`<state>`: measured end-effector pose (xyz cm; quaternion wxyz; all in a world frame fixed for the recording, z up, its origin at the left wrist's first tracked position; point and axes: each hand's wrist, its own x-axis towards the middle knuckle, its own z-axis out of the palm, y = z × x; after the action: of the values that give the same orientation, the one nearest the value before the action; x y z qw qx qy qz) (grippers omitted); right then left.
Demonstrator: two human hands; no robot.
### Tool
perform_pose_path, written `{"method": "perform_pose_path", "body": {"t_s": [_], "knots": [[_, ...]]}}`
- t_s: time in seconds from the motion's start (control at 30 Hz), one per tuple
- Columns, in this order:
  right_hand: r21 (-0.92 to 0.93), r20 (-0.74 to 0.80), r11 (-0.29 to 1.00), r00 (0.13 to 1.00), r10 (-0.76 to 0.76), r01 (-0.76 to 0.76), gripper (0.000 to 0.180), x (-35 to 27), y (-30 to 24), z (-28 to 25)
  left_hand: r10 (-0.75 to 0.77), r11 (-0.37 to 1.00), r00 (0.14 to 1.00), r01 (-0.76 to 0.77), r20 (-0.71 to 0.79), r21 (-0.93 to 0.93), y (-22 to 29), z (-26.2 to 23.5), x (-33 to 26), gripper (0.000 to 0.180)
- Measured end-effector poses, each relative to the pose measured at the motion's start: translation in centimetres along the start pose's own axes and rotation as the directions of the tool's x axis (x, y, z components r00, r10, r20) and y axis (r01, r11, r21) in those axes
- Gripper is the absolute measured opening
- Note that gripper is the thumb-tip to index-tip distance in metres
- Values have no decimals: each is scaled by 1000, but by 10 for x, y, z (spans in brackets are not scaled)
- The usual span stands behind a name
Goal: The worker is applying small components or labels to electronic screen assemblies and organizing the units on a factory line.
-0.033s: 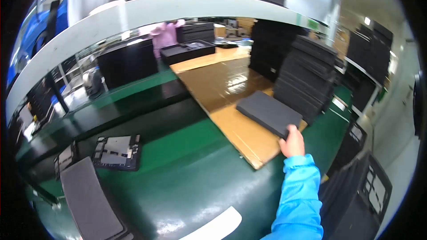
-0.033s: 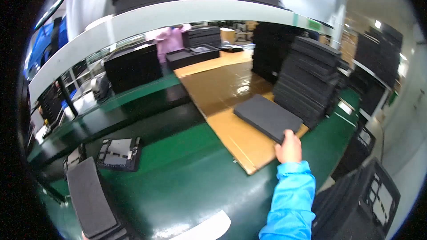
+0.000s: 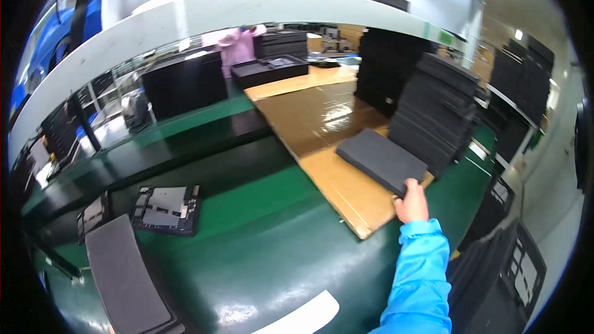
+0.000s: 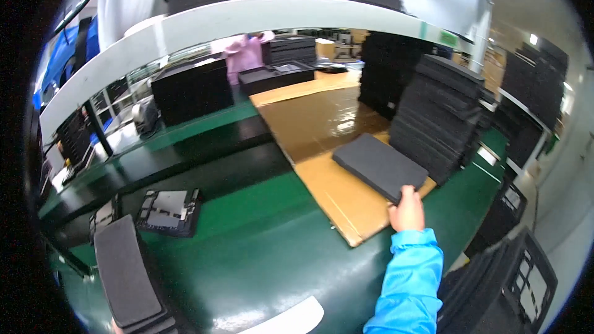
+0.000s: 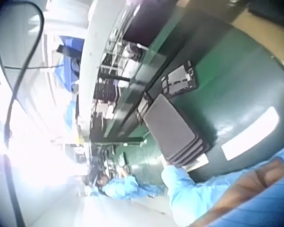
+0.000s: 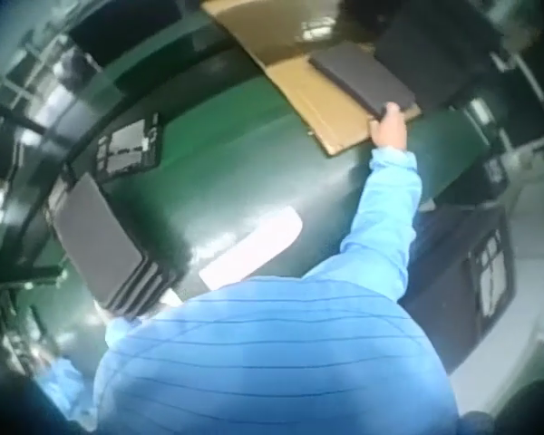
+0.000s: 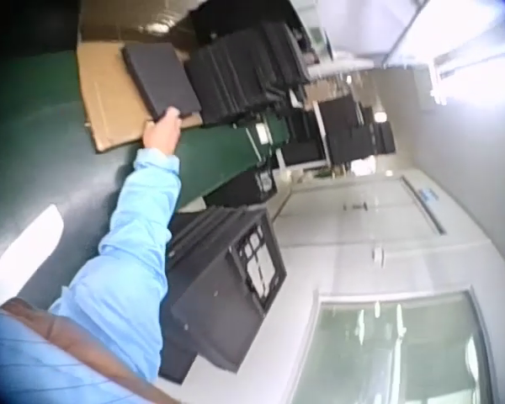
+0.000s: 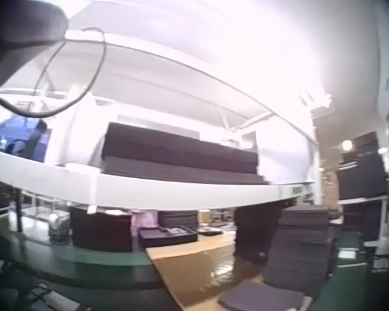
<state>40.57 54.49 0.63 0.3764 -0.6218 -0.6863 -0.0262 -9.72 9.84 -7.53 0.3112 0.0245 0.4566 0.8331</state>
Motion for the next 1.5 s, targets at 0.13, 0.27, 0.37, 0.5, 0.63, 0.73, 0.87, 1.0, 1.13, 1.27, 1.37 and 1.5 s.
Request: {"method": "perform_pose_path", "body": {"t_s": [0.13, 0.27, 0.37, 0.5, 0.63, 0.73, 0.87, 1.0, 1.13, 1.27, 1.37, 1.5], "knots": [[-117, 87, 993, 996, -5, 16, 45, 12, -24, 10, 77, 995, 989, -68, -124, 74, 8, -39, -26, 38], [-220, 186, 971, 981, -56, 97, 46, 18, -28, 10, 122, 983, 978, -95, -168, 157, 16, -58, -39, 37], [-328, 214, 932, 973, -86, 155, 33, 17, -27, 8, 147, 972, 976, -113, -158, 205, 18, -64, -35, 37], [-418, 194, 885, 972, -133, 205, 19, 8, -26, 10, 169, 952, 979, -131, -117, 276, 22, -66, -22, 36], [-341, 106, 881, 945, -309, 327, 29, -12, -52, -6, 173, 916, 982, -135, -71, 377, 37, -62, -12, 35], [-162, 12, 894, 906, -422, 419, 30, -26, -74, -20, 182, 879, 982, -138, -54, 456, 47, -58, -12, 34], [30, -6, 807, 808, -590, 590, 32, -52, -121, -35, 188, 817, 979, -114, -75, 565, 63, -72, -26, 34], [115, 129, 675, 663, -738, 729, 30, -99, -188, -66, 126, 950, 983, -80, -137, 302, 72, -21, -66, 27], [333, 134, 429, 409, -903, 840, 21, -180, -246, -44, 125, 966, 987, -98, -101, 238, 66, -13, -69, 25], [464, 127, 323, 299, -946, 825, 14, -227, -267, -33, 98, 970, 994, -85, -48, 226, 67, 6, -76, 25], [559, 117, 282, 263, -958, 780, 11, -241, -275, -26, 110, 963, 994, -109, 9, 247, 70, 10, -81, 26], [724, 211, 318, 242, -947, 613, 12, -228, -264, -29, 91, 972, 996, -86, -12, 217, 65, 4, -77, 25]]}}
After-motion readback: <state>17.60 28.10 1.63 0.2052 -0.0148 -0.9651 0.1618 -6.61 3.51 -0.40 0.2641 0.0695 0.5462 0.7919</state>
